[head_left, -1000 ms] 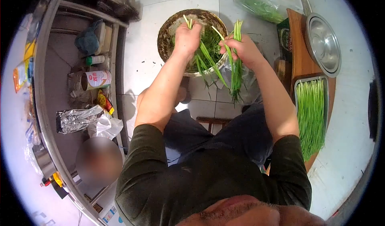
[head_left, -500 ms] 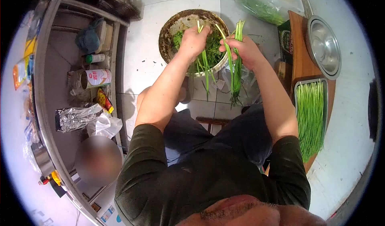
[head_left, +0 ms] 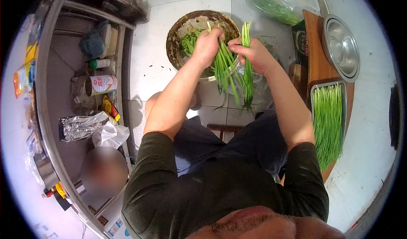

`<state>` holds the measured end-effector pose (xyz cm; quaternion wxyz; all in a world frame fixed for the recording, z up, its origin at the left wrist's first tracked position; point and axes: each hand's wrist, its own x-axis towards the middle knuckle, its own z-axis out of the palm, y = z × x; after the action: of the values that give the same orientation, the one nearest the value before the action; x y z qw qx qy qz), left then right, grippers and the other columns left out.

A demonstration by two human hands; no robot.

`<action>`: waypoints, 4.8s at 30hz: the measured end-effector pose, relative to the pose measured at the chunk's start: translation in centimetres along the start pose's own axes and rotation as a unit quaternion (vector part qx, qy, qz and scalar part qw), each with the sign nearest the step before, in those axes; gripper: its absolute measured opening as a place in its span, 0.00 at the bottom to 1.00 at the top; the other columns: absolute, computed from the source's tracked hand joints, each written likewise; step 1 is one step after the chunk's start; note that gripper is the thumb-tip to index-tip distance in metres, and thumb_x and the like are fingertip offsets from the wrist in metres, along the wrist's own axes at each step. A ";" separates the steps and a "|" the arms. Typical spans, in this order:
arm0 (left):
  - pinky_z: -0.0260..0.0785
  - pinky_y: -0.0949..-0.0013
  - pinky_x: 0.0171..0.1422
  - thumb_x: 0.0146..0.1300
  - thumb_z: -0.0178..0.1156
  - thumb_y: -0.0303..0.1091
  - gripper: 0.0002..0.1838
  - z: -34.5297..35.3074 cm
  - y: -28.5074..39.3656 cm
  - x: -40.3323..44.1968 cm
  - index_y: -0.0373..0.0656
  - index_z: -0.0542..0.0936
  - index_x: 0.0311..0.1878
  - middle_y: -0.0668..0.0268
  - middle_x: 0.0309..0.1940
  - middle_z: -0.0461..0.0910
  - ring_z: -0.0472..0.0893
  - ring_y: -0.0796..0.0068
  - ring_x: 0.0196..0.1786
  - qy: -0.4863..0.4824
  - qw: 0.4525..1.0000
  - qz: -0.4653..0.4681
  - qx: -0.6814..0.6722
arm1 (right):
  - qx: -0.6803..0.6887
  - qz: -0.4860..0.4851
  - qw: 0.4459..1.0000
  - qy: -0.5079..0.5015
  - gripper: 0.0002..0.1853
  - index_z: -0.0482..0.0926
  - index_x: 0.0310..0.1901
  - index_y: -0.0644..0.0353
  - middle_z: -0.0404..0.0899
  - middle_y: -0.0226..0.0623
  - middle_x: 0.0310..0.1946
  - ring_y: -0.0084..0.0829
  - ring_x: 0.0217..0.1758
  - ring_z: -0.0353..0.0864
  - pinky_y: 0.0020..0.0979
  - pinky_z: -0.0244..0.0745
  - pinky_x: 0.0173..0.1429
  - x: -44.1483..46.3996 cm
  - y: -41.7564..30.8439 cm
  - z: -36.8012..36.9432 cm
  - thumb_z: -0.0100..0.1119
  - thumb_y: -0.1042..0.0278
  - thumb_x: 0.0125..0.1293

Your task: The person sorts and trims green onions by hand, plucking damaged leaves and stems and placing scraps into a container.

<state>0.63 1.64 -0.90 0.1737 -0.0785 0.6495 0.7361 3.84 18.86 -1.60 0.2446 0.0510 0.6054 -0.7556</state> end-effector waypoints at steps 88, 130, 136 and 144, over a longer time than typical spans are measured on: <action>0.61 0.76 0.31 0.64 0.62 0.34 0.07 0.0 0.8 -0.9 0.40 0.82 0.35 0.77 0.22 0.76 0.69 0.87 0.26 -0.045 0.974 0.076 0.207 | -0.069 -0.085 0.990 0.094 0.11 0.84 0.34 0.61 0.77 0.26 0.21 0.18 0.17 0.68 0.24 0.65 0.23 0.5 0.4 0.1 0.63 0.62 0.61; 0.58 0.77 0.28 0.65 0.61 0.36 0.08 -0.3 0.3 -0.5 0.42 0.81 0.34 0.78 0.21 0.73 0.67 0.88 0.24 -0.049 0.978 0.052 0.195 | -0.072 -0.068 0.990 0.096 0.07 0.81 0.38 0.64 0.83 0.31 0.30 0.15 0.20 0.67 0.20 0.62 0.25 0.1 -0.5 0.3 0.63 0.69 0.63; 0.59 0.76 0.28 0.63 0.62 0.35 0.07 -0.9 0.7 -0.2 0.42 0.81 0.34 0.78 0.22 0.73 0.67 0.88 0.24 -0.049 0.963 0.043 0.263 | -0.147 -0.099 0.980 0.087 0.05 0.81 0.37 0.63 0.83 0.30 0.30 0.15 0.20 0.68 0.20 0.62 0.25 0.4 0.1 -0.1 0.62 0.71 0.63; 0.54 0.76 0.22 0.62 0.61 0.30 0.04 -2.9 2.3 1.2 0.40 0.79 0.34 0.76 0.18 0.69 0.64 0.86 0.18 0.135 0.987 0.058 0.066 | -0.161 -0.077 0.979 0.100 0.06 0.82 0.37 0.63 0.84 0.30 0.30 0.14 0.20 0.65 0.21 0.60 0.25 0.1 -0.3 -0.7 0.61 0.69 0.62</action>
<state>-1.60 -1.21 0.47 0.0460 -0.1278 0.7173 0.6833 3.51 19.51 -1.54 0.1285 0.0396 0.7429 -0.6558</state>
